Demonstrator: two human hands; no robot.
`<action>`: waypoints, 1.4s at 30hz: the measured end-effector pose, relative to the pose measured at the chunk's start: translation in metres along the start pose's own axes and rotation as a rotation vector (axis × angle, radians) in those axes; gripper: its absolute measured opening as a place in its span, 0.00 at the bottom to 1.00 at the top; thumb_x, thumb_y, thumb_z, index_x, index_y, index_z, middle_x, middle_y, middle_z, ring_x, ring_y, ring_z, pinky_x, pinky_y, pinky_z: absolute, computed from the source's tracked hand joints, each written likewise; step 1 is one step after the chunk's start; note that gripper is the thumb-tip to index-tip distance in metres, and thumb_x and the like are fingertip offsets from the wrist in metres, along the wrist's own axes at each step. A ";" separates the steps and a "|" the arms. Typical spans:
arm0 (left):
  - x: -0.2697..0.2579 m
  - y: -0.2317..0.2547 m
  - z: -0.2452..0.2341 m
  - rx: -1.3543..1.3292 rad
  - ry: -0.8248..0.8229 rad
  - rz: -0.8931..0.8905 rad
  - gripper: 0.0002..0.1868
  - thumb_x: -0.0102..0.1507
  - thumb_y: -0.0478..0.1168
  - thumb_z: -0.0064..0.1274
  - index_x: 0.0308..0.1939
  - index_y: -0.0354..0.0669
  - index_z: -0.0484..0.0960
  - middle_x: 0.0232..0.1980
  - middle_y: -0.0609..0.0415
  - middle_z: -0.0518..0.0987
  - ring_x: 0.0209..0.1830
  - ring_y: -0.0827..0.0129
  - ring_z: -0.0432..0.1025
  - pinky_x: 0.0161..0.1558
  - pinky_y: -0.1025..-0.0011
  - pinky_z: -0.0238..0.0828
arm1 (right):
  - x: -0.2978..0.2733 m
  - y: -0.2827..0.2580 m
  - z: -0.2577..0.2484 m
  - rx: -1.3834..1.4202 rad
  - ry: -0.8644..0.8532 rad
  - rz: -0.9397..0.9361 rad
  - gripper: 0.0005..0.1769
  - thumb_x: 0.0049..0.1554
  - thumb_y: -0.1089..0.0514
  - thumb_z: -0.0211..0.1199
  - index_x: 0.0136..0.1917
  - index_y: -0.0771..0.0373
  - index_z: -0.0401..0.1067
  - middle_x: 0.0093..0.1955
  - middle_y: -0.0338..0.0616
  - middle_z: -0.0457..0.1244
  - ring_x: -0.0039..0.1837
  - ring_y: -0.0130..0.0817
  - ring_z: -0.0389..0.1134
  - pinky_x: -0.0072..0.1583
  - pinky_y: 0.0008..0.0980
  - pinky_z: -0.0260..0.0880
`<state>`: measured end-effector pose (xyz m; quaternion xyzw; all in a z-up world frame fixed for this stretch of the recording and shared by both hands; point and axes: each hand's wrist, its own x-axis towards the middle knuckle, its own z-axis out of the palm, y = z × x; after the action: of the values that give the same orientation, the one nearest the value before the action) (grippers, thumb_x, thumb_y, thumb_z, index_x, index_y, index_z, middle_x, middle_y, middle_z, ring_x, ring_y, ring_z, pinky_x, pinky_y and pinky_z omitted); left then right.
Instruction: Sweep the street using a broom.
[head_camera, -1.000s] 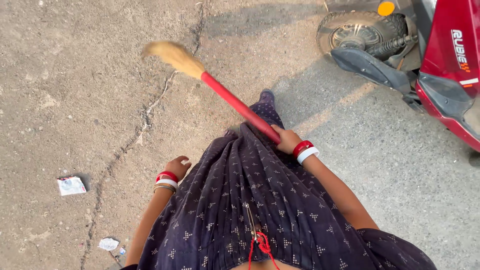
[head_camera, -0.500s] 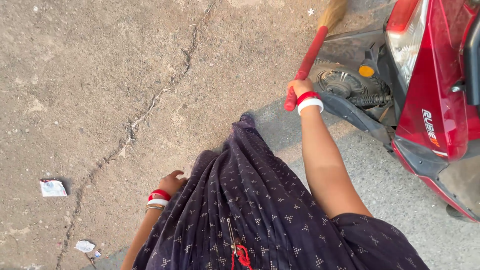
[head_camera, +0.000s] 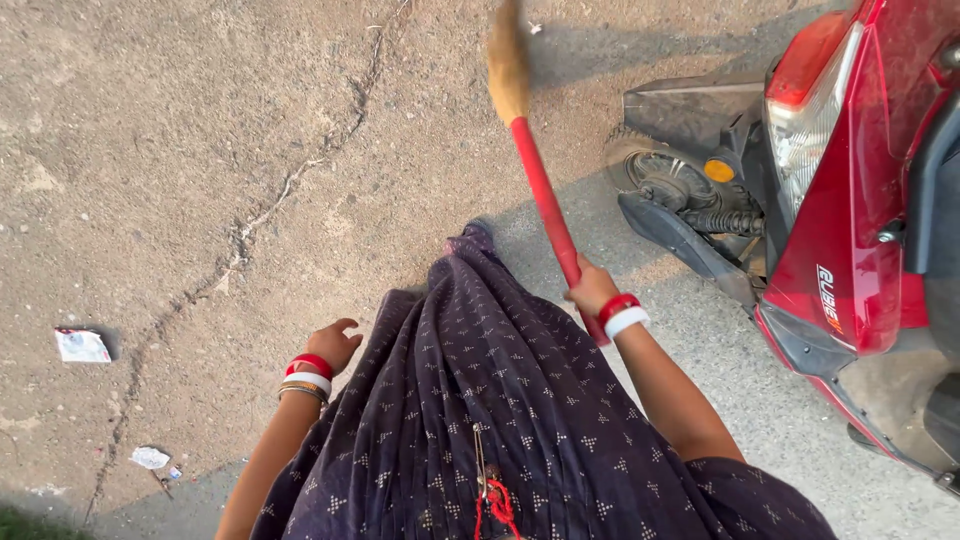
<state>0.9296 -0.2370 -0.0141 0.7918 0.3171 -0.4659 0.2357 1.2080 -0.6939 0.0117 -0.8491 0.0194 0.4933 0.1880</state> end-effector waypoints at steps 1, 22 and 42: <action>-0.002 0.003 -0.003 -0.006 -0.004 -0.005 0.23 0.63 0.56 0.54 0.62 0.63 0.80 0.46 0.47 0.87 0.53 0.51 0.79 0.59 0.56 0.74 | -0.012 0.017 0.006 -0.007 -0.006 0.000 0.51 0.45 0.60 0.71 0.78 0.63 0.52 0.49 0.64 0.70 0.50 0.58 0.75 0.54 0.47 0.75; -0.024 -0.029 0.050 -0.198 0.067 0.010 0.22 0.64 0.55 0.54 0.61 0.59 0.81 0.52 0.40 0.83 0.56 0.45 0.76 0.60 0.54 0.72 | 0.154 0.007 0.021 0.469 0.028 -0.073 0.31 0.44 0.70 0.66 0.60 0.73 0.59 0.43 0.54 0.64 0.37 0.48 0.71 0.39 0.47 0.76; -0.005 0.076 0.018 -0.843 0.189 0.124 0.30 0.68 0.63 0.45 0.60 0.44 0.80 0.48 0.43 0.84 0.48 0.57 0.79 0.55 0.62 0.74 | -0.002 -0.225 0.036 -0.200 -0.372 -0.427 0.59 0.41 0.64 0.67 0.82 0.54 0.45 0.46 0.58 0.70 0.43 0.50 0.73 0.46 0.44 0.74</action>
<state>0.9724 -0.3022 -0.0122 0.6829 0.4515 -0.2061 0.5361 1.2264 -0.4728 0.0648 -0.7432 -0.2428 0.5894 0.2032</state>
